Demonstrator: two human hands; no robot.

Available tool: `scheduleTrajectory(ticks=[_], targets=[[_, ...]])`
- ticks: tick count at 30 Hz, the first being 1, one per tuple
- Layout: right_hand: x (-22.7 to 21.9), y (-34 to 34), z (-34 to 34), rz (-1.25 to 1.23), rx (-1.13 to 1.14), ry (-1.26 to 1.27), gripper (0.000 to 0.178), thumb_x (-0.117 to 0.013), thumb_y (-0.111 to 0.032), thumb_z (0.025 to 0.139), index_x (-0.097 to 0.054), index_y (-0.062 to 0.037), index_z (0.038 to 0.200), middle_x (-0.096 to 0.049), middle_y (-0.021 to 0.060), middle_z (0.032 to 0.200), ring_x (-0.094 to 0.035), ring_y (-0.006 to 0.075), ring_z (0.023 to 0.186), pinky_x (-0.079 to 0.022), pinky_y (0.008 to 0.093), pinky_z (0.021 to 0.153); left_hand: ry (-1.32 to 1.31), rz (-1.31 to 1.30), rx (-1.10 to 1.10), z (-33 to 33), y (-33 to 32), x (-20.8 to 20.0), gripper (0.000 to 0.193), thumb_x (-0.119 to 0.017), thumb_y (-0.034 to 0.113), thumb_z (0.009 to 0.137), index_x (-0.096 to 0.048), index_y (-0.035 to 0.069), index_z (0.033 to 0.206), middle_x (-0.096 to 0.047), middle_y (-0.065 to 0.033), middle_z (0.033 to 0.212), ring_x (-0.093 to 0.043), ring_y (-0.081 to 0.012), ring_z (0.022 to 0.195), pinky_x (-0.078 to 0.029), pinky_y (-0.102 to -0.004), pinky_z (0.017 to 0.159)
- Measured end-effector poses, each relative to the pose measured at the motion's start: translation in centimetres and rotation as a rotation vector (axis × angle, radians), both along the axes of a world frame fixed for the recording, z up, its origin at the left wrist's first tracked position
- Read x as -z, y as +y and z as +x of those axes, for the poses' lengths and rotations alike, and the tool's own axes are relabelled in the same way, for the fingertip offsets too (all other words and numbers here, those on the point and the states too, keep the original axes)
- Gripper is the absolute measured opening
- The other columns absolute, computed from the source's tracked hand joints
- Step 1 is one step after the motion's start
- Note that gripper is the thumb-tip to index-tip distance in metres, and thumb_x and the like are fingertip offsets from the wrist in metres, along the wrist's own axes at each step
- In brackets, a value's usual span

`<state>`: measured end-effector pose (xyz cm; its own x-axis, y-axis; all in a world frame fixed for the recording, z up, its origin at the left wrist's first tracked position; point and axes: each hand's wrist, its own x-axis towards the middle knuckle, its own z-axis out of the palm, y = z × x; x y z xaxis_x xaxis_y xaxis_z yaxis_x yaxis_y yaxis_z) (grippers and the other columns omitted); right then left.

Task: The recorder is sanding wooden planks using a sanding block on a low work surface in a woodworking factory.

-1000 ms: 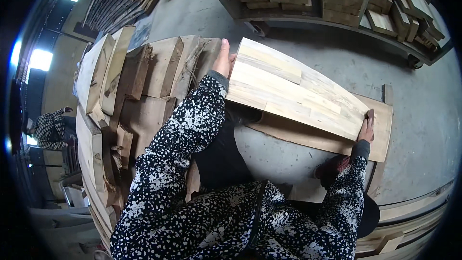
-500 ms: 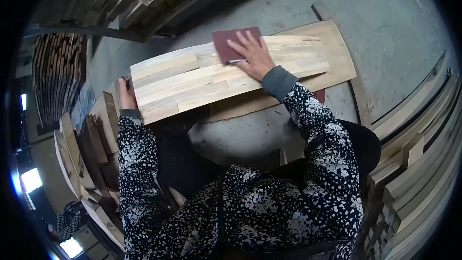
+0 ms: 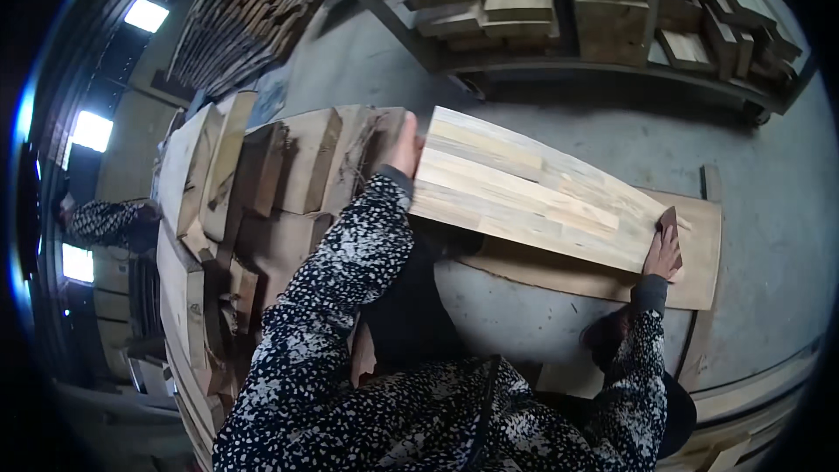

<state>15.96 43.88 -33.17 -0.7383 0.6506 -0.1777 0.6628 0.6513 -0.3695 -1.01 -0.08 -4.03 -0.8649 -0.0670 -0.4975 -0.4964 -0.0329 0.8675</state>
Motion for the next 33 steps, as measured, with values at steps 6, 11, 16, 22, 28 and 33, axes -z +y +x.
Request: scheduleTrajectory(ticks=[6,11,16,22,28,33], targets=[[-22.0,-21.8,-4.2,-0.074,-0.712,0.574,0.059,-0.053,-0.025,0.077,-0.029,-0.0215,0.131,-0.020,0.0127,0.137,-0.017,0.0334,0.126,-0.010,0.0515,0.100,0.113,-0.072,0.037,-0.5,0.5,1.1,0.081,-0.031,0.071,0.073,-0.059,-0.002,0.094,-0.060,-0.0121,0.094,-0.056,-0.0171,0.084,-0.042,-0.0251,0.076],[-28.8,-28.7,-2.8,-0.087,-0.972,0.654,0.062,-0.056,-0.021,0.073,-0.032,-0.0200,0.129,-0.020,0.0115,0.138,-0.017,0.0329,0.126,-0.006,0.0492,0.101,0.125,-0.076,0.059,-1.5,-0.3,3.2,0.081,-0.030,0.070,0.074,-0.058,-0.002,0.099,-0.060,-0.0122,0.096,-0.055,-0.0173,0.086,-0.041,-0.0251,0.078],[-21.9,-21.2,-1.5,-0.047,-0.893,0.607,0.059,-0.052,-0.013,0.072,-0.033,-0.0148,0.129,-0.025,0.0139,0.135,-0.018,0.0339,0.126,-0.006,0.0452,0.102,0.082,-0.160,0.052,-1.5,-0.5,3.6,0.085,-0.029,0.071,0.073,-0.055,-0.003,0.104,-0.057,-0.0148,0.103,-0.053,-0.0201,0.095,-0.038,-0.0260,0.085],[-1.0,0.6,4.4,-0.091,-0.398,0.341,0.047,-0.043,-0.018,0.082,-0.034,-0.0068,0.127,-0.034,0.0182,0.129,-0.030,0.0370,0.118,-0.023,0.0397,0.098,0.101,-0.337,0.183,0.2,1.5,-0.2,0.095,-0.015,0.073,0.072,-0.044,-0.007,0.115,-0.042,-0.0259,0.118,-0.036,-0.0313,0.117,-0.025,-0.0312,0.097],[-0.1,-1.5,3.5,0.176,-0.102,0.150,0.047,-0.039,-0.027,0.085,-0.033,-0.0082,0.128,-0.038,0.0183,0.125,-0.035,0.0336,0.115,-0.023,0.0438,0.097,0.089,-0.324,0.117,-0.5,1.9,0.8,0.090,-0.022,0.072,0.073,-0.050,-0.005,0.109,-0.051,-0.0199,0.110,-0.045,-0.0257,0.106,-0.030,-0.0284,0.093],[-21.5,-22.1,-0.2,-0.096,-0.723,0.570,0.047,-0.041,-0.024,0.083,-0.034,-0.0155,0.129,-0.021,0.0130,0.137,-0.012,0.0321,0.128,-0.003,0.0434,0.103,0.164,-0.267,0.083,-0.5,0.5,1.2,0.084,-0.026,0.070,0.075,-0.056,-0.004,0.102,-0.058,-0.0158,0.100,-0.053,-0.0213,0.095,-0.037,-0.0270,0.085]])
